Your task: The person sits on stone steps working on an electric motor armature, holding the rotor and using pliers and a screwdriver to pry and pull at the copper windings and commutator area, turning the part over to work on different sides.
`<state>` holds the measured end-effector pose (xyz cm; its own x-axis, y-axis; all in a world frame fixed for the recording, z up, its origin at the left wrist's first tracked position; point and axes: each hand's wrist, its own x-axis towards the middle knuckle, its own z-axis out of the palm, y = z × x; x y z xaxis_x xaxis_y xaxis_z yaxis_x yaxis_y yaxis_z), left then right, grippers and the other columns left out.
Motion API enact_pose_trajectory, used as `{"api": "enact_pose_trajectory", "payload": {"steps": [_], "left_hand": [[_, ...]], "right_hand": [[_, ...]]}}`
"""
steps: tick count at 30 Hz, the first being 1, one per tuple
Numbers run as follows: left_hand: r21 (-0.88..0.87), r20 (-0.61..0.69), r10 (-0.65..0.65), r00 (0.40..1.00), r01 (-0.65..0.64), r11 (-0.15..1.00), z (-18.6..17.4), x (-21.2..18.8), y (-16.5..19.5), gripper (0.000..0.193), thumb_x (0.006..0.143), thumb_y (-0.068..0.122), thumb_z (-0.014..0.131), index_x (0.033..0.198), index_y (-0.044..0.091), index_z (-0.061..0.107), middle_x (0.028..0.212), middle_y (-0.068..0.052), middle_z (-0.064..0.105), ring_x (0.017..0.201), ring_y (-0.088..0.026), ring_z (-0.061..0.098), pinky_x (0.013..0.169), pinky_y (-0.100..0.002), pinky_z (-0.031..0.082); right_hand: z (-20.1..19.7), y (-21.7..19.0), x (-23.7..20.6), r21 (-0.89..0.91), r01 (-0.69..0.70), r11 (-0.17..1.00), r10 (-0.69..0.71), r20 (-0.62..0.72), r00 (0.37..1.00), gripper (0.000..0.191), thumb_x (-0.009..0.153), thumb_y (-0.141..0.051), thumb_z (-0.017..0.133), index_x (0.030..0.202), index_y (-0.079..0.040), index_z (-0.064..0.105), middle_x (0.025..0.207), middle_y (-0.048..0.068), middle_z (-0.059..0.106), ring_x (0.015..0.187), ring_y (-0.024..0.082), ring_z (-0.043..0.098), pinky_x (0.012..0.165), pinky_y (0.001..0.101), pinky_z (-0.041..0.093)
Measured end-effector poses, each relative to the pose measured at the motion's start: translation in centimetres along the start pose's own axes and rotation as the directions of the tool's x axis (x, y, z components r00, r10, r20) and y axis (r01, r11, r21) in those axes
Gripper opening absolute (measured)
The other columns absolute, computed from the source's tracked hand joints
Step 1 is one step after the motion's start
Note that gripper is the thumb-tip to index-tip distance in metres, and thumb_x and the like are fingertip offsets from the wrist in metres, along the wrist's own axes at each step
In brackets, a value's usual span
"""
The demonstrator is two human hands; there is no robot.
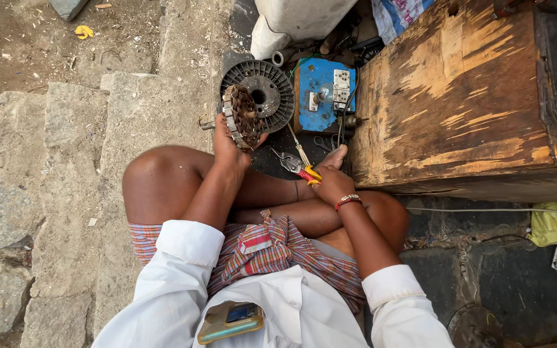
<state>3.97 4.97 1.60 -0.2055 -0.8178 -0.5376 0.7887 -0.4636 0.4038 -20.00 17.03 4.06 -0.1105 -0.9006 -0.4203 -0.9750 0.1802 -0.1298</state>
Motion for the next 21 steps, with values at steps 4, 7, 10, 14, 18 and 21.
{"api": "enact_pose_trajectory", "payload": {"steps": [4,7,10,14,18,21], "left_hand": [[0.062,-0.044,-0.010,0.999,0.012,0.998,0.4,-0.5,0.0,0.058,0.104,0.049,0.025,0.141,0.012,0.050,0.132,-0.015,0.065,0.116,-0.031,0.070,0.086,-0.050,0.061],[0.000,-0.004,0.017,1.000,-0.017,1.000,0.5,-0.5,0.2,0.059,0.103,0.049,0.026,0.140,0.011,0.051,0.131,-0.016,0.065,0.114,-0.032,0.069,0.084,-0.052,0.065],[0.004,-0.016,0.022,1.000,-0.022,1.000,0.3,-0.2,0.3,0.056,0.104,0.049,0.027,0.138,0.012,0.053,0.129,-0.015,0.067,0.113,-0.031,0.071,0.084,-0.051,0.066],[-0.036,0.012,0.023,1.000,-0.023,0.999,0.1,0.1,0.4,0.058,0.104,0.051,0.028,0.134,0.012,0.058,0.118,-0.013,0.070,0.102,-0.029,0.072,0.077,-0.050,0.065],[-0.053,-0.019,0.018,1.000,-0.019,0.998,0.1,0.2,0.5,0.050,0.103,0.049,0.035,0.130,0.014,0.060,0.114,-0.010,0.073,0.099,-0.028,0.073,0.075,-0.051,0.064],[-0.072,-0.019,0.008,1.000,-0.010,0.997,-0.1,0.4,0.6,0.049,0.103,0.050,0.037,0.126,0.014,0.062,0.109,-0.010,0.073,0.095,-0.028,0.073,0.074,-0.052,0.064]], "right_hand": [[-1.2,-1.5,1.0,-0.073,-0.052,0.996,0.060,0.104,0.993,0.045,0.081,-0.037,0.080,0.116,-0.010,0.070,0.110,0.017,0.074,0.102,0.037,0.071,0.086,0.0491,0.056],[-1.6,-2.3,2.3,0.017,-0.060,0.998,0.057,0.169,0.984,0.055,0.076,-0.045,0.087,0.111,-0.008,0.069,0.105,0.018,0.073,0.096,0.035,0.071,0.081,0.0468,0.055],[-1.4,-2.6,3.4,0.194,-0.075,0.978,-0.002,0.368,0.930,0.051,0.068,-0.040,0.085,0.102,-0.006,0.070,0.092,0.015,0.076,0.081,0.027,0.075,0.072,0.0427,0.057],[-1.0,-2.7,3.7,0.273,-0.090,0.958,-0.003,0.324,0.946,0.059,0.078,-0.058,0.081,0.087,0.000,0.072,0.081,0.014,0.072,0.074,0.024,0.069,0.069,0.0390,0.052],[-0.7,-2.5,3.2,0.233,-0.039,0.972,-0.016,0.231,0.973,0.058,0.081,-0.057,0.080,0.084,0.000,0.071,0.076,0.012,0.067,0.070,0.023,0.066,0.066,0.0382,0.049],[-1.5,-1.6,2.6,0.316,-0.187,0.930,0.068,0.353,0.933,0.043,0.085,-0.046,0.076,0.092,-0.004,0.072,0.074,0.009,0.066,0.065,0.020,0.064,0.060,0.0357,0.048]]}}
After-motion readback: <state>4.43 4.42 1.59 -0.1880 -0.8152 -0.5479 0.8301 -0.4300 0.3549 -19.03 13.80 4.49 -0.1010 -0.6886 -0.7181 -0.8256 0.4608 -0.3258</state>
